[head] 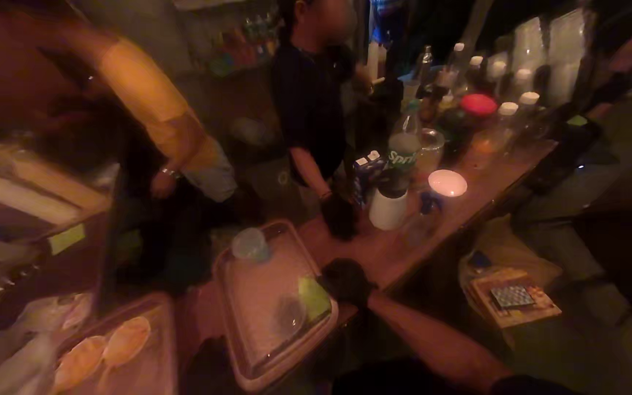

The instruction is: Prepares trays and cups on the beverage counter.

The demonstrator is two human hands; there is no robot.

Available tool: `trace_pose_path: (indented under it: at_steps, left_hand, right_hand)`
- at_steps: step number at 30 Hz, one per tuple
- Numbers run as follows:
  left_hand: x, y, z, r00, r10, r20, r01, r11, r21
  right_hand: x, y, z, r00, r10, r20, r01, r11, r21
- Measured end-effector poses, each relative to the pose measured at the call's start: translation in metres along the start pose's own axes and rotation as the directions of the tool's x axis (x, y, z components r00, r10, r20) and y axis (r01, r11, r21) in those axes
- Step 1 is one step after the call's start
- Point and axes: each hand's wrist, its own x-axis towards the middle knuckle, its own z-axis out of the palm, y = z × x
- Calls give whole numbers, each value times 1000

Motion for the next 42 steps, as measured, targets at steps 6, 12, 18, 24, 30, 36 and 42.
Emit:
trace_pose_path:
  at_steps: [6,12,18,24,30,36,42]
  left_hand:
    - [32,-61,37,927,265,-266,-257,964,64]
    - [143,-221,137,890,310,-334,-210,929,304]
    - [162,-242,145,966,158,-204,-79,934,350]
    - [160,-239,142,964,148,-219,-68,939,336]
    - [163,-241,142,974,125,-187,-61,946,318]
    - [164,-241,140,982,84,-171,-36,963,268]
    - [163,-237,138,986,65,-154,-20,960,280]
  right_hand:
    - [-4,-8,-6,999,12,-33,-13,999,-51]
    - [1,-11,-10,995,76,68,-69,993,-98]
    - [1,-6,-2,999,40,36,-34,987,-158]
    - [4,-11,-8,990,80,118,-56,980,-193]
    - [3,-22,-14,983,133,129,-113,981,-155]
    - [2,-15,-10,993,90,78,-80,989,-123]
    - [2,-15,-9,995,75,73,-66,991,-115]
